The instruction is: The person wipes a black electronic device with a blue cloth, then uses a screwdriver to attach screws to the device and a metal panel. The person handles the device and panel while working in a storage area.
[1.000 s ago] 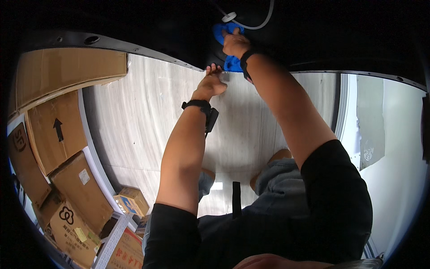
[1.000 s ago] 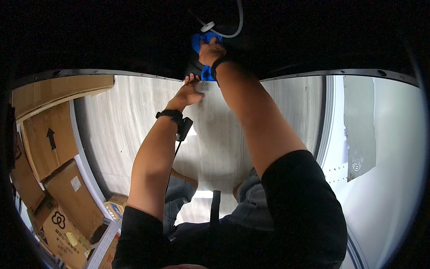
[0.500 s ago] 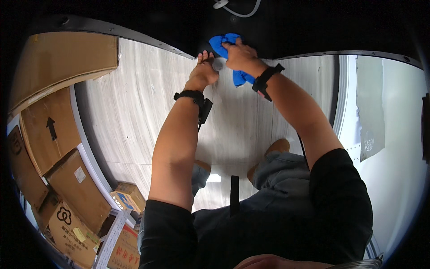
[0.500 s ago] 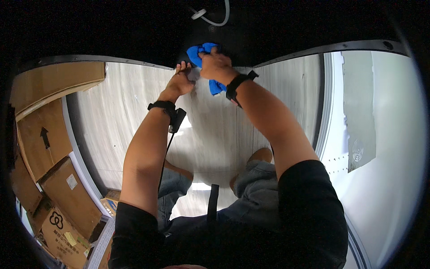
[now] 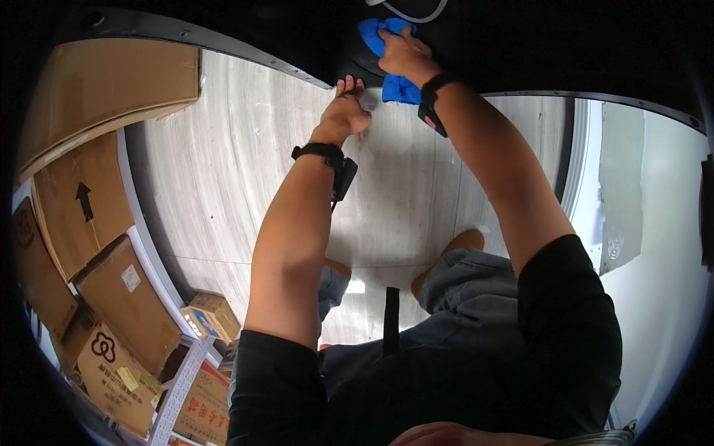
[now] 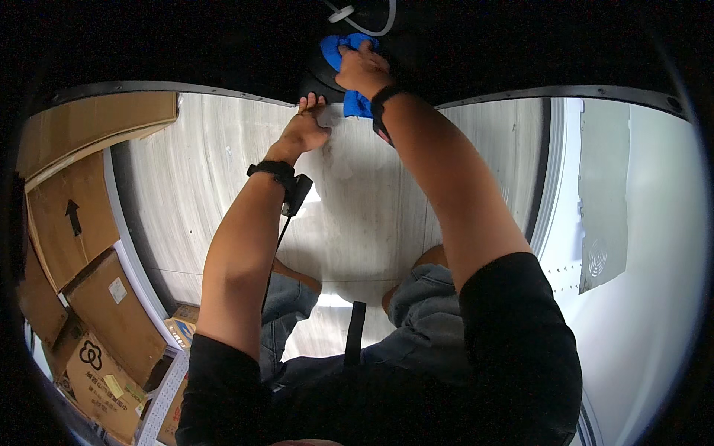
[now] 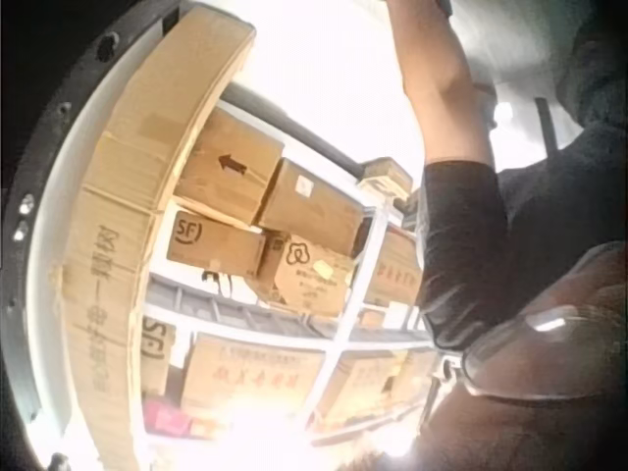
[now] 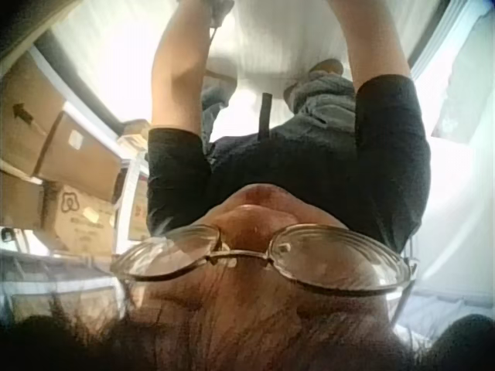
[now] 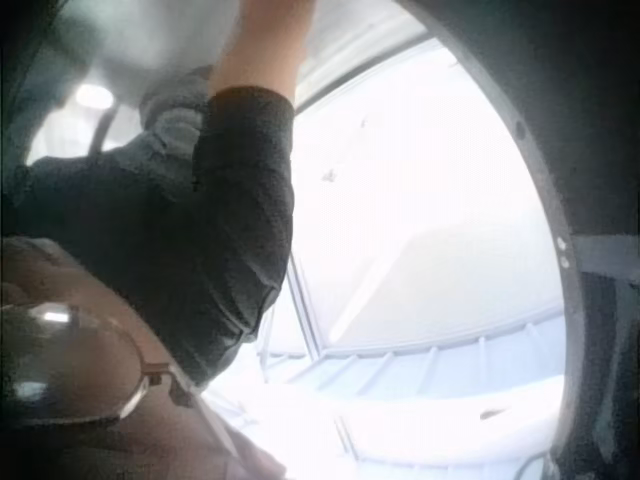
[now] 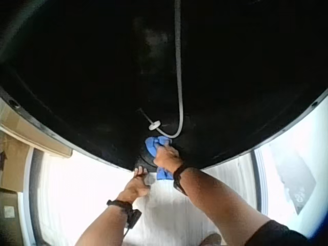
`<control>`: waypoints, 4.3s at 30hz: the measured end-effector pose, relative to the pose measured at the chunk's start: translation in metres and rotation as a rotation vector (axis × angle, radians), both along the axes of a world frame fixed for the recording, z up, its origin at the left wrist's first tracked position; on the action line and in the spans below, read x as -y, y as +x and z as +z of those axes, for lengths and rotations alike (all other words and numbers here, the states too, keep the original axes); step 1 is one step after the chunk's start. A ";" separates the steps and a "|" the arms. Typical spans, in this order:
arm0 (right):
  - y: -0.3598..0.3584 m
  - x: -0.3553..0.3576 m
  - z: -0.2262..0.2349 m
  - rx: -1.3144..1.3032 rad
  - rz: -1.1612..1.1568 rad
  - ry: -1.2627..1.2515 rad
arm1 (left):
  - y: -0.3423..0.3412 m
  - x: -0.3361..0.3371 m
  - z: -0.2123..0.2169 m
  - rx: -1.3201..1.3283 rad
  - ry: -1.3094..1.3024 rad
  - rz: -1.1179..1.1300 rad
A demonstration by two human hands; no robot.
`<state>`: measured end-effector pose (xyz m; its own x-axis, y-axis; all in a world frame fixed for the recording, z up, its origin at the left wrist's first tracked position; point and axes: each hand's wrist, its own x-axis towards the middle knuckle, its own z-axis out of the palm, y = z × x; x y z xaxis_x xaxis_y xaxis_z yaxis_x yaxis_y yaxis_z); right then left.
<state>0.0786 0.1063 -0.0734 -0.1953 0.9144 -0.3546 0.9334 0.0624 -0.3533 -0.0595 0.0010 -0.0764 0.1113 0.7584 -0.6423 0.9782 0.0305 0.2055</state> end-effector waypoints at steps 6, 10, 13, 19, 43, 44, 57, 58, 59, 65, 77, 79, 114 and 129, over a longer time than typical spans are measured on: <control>-0.018 0.032 0.005 0.028 0.147 -0.091 | -0.008 -0.002 -0.012 -0.018 -0.036 0.027; -0.003 0.058 0.024 0.125 0.166 -0.188 | -0.005 -0.007 -0.015 -0.069 -0.021 0.013; 0.018 0.059 0.047 0.165 0.055 -0.321 | -0.004 -0.008 -0.009 -0.058 -0.049 0.036; 0.051 0.037 0.021 0.046 -0.336 -0.268 | -0.008 -0.005 -0.018 -0.043 -0.030 0.029; 0.048 -0.034 -0.032 0.123 -0.363 -0.101 | -0.007 0.003 -0.008 0.074 -0.030 0.072; 0.046 -0.013 -0.018 0.124 -0.358 -0.082 | -0.008 0.004 -0.009 0.073 -0.026 0.068; -0.002 0.050 0.003 0.270 0.377 0.043 | -0.005 0.005 -0.015 0.088 -0.002 0.035; -0.006 0.045 0.002 0.228 0.385 0.040 | -0.004 0.006 -0.010 0.088 -0.003 0.020; -0.011 0.040 0.002 0.186 0.394 0.036 | -0.002 0.006 -0.005 0.088 -0.004 0.006; -0.049 -0.007 -0.017 0.076 0.292 0.051 | -0.004 0.003 -0.001 0.112 -0.048 0.018; -0.090 -0.066 -0.043 0.330 0.409 0.098 | -0.007 0.001 -0.007 0.103 -0.088 0.070; -0.088 -0.049 -0.020 0.298 0.357 0.091 | -0.007 0.004 -0.006 0.132 -0.099 0.129; 0.054 0.133 -0.014 0.207 -0.010 0.067 | 0.023 -0.002 -0.017 0.145 0.351 0.148; 0.083 0.097 0.011 0.029 -0.327 -0.203 | 0.048 -0.034 0.000 -0.084 -0.169 -0.072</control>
<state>0.1616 0.0096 -0.0621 0.1073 0.8375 -0.5358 0.9022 -0.3084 -0.3014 -0.0113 0.0347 -0.0765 0.1017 0.6312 -0.7689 0.9926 -0.0130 0.1207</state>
